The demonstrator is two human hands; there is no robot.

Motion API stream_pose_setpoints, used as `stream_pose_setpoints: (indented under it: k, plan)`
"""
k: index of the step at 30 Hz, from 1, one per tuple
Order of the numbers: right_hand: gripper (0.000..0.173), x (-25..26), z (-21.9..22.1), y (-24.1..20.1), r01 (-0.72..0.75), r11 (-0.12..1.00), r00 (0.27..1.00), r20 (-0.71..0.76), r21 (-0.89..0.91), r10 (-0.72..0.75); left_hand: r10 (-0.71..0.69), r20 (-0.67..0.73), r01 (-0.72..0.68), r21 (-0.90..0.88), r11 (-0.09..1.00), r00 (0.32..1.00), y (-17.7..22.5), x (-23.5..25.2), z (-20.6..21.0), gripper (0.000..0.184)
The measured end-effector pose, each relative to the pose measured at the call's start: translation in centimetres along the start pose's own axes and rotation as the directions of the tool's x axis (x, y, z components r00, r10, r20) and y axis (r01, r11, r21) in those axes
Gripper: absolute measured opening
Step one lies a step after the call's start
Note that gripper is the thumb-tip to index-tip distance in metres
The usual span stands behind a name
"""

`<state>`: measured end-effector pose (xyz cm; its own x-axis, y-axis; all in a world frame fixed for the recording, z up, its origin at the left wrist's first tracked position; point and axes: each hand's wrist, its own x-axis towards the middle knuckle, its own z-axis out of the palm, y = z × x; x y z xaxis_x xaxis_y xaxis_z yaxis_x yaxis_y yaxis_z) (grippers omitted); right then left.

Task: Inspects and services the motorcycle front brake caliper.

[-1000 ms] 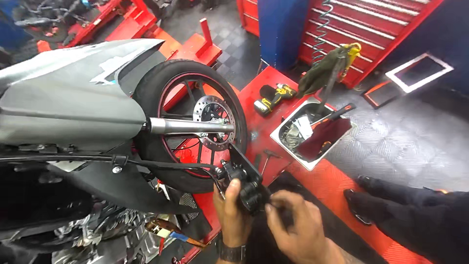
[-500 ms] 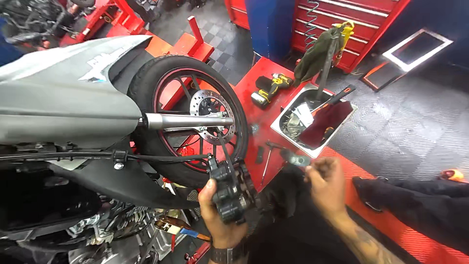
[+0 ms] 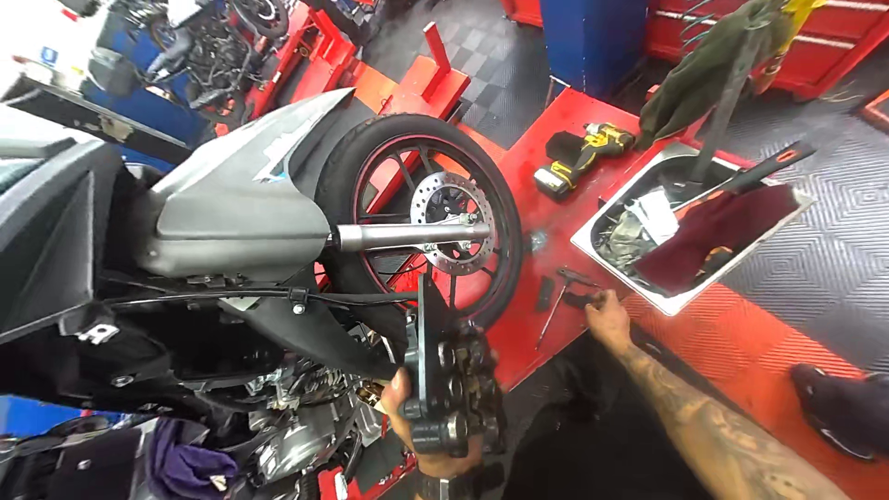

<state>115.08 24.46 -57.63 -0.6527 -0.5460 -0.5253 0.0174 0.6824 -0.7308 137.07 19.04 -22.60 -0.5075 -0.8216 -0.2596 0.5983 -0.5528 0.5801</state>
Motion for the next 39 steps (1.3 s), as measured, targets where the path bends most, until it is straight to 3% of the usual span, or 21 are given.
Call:
stream_pose_setpoints:
  k: [4, 6, 8, 10, 12, 13, 15, 17, 18, 20, 23, 28, 32, 34, 36, 39]
  plan:
    - [0.036, -0.1, -0.7, -0.8, -0.076, 0.99, 0.994, 0.067, -0.121, 0.084, 0.033, 0.012, -0.033, 0.022, 0.999, 0.999, -0.7, 0.3, 0.7, 0.073]
    - [0.037, -1.1, -1.5, -2.6, -0.044, 0.985, 0.99, 0.122, -0.167, 0.065, 0.053, 0.001, -0.053, 0.071, 0.996, 0.999, -0.9, 0.2, 1.1, 0.066]
    - [0.033, -3.3, -3.2, -6.7, 0.121, 0.99, 0.98, 0.166, -0.079, -0.106, 0.053, 0.023, -0.055, 0.117, 0.992, 0.998, -0.9, 0.0, 0.8, 0.062]
    - [0.03, -7.4, -6.0, -12.3, 0.382, 0.916, 0.9, 0.174, 0.126, -0.399, 0.042, 0.017, -0.044, 0.147, 0.988, 0.999, -0.6, -0.5, 0.7, 0.058]
    - [0.038, -11.5, -9.0, -18.4, 0.653, 0.686, 0.69, 0.121, 0.321, -0.713, 0.051, -0.006, -0.049, 0.201, 0.978, 0.999, 0.1, -1.3, 1.1, 0.051]
    - [0.043, -13.3, -10.8, -21.4, 0.756, 0.527, 0.531, 0.109, 0.388, -0.841, 0.057, -0.034, -0.047, 0.235, 0.971, 0.998, 0.6, -1.8, 1.5, 0.046]
    - [0.046, -15.9, -13.8, -26.9, 0.881, 0.189, 0.138, 0.145, 0.434, -0.98, 0.015, -0.066, 0.002, 0.246, 0.969, 0.998, 1.9, -2.8, 2.3, 0.043]
    - [0.039, -17.0, -15.0, -31.0, 0.907, -0.096, -0.211, 0.245, 0.411, -0.946, -0.03, -0.069, 0.046, 0.244, 0.969, 0.997, 3.4, -3.7, 3.4, 0.039]
    - [0.035, -17.4, -14.9, -32.6, 0.894, -0.204, -0.337, 0.299, 0.4, -0.893, -0.048, -0.06, 0.061, 0.242, 0.968, 0.997, 4.2, -4.1, 4.0, 0.036]
    - [0.031, -18.3, -14.2, -34.7, 0.857, -0.33, -0.477, 0.367, 0.395, -0.799, -0.091, -0.035, 0.097, 0.255, 0.962, 0.995, 5.7, -4.6, 4.8, 0.033]
    - [0.036, -19.6, -13.6, -36.6, 0.835, -0.362, -0.528, 0.422, 0.413, -0.737, -0.11, -0.112, 0.139, 0.29, 0.947, 0.988, 7.2, -5.4, 5.7, 0.036]
    - [0.051, -20.3, -12.9, -37.5, 0.796, -0.448, -0.599, 0.429, 0.406, -0.676, 0.014, -0.272, 0.125, 0.488, 0.864, 0.962, 8.3, -7.4, 6.2, 0.05]
    - [0.049, -20.9, -12.2, -37.6, 0.784, -0.518, -0.621, 0.436, 0.342, -0.651, 0.221, -0.139, -0.043, 0.751, 0.659, 0.965, 8.5, -10.1, 4.8, 0.072]
    - [0.046, -21.0, -12.0, -37.6, 0.787, -0.524, -0.616, 0.44, 0.325, -0.653, 0.292, -0.064, -0.091, 0.868, 0.487, 0.954, 8.4, -11.1, 4.6, 0.076]
    - [0.044, -21.0, -11.9, -37.8, 0.797, -0.509, -0.604, 0.45, 0.326, -0.657, 0.377, -0.014, -0.071, 0.975, 0.212, 0.926, 8.4, -11.8, 5.2, 0.077]
    - [0.042, -21.1, -12.0, -38.1, 0.806, -0.492, -0.592, 0.472, 0.329, -0.654, 0.494, 0.103, -0.072, 0.994, -0.081, 0.863, 8.6, -12.2, 6.1, 0.065]
